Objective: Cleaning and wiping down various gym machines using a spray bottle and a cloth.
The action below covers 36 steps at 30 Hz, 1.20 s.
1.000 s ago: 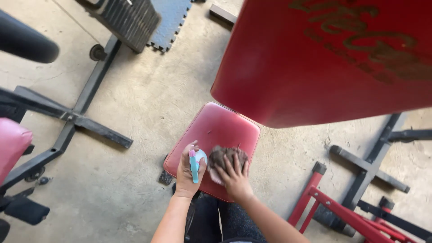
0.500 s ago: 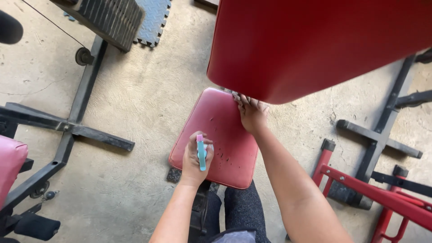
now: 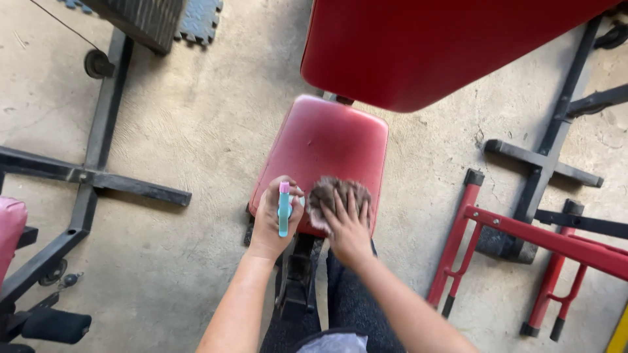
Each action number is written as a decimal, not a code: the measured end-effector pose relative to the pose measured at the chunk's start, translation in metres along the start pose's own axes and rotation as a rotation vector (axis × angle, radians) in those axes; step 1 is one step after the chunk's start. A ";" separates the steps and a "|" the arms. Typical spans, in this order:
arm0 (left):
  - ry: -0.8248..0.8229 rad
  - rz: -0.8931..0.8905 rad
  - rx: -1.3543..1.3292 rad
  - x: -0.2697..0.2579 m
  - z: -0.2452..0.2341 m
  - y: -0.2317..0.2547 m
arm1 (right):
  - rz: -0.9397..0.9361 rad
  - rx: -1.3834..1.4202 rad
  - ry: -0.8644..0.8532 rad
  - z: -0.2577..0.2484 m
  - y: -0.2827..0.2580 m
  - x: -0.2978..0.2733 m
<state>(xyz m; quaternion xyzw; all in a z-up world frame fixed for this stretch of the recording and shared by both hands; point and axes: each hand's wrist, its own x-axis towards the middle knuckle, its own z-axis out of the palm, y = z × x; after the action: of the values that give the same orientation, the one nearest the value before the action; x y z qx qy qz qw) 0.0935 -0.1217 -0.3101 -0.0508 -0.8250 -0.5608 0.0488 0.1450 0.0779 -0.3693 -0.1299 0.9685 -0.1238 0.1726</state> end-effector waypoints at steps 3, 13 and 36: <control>-0.016 -0.094 -0.090 0.001 0.001 0.004 | -0.032 -0.112 0.007 -0.002 0.027 0.050; -0.025 -0.233 -0.311 0.000 0.005 -0.001 | 0.100 -0.012 -0.001 -0.063 0.050 0.215; 0.223 -0.263 -0.202 -0.049 -0.031 0.020 | -0.092 -0.169 -0.011 -0.019 -0.009 0.161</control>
<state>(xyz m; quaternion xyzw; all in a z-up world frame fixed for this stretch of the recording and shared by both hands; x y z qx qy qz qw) 0.1453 -0.1443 -0.2876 0.1152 -0.7536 -0.6443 0.0609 -0.0066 0.0261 -0.3982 -0.1890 0.9675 -0.0486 0.1606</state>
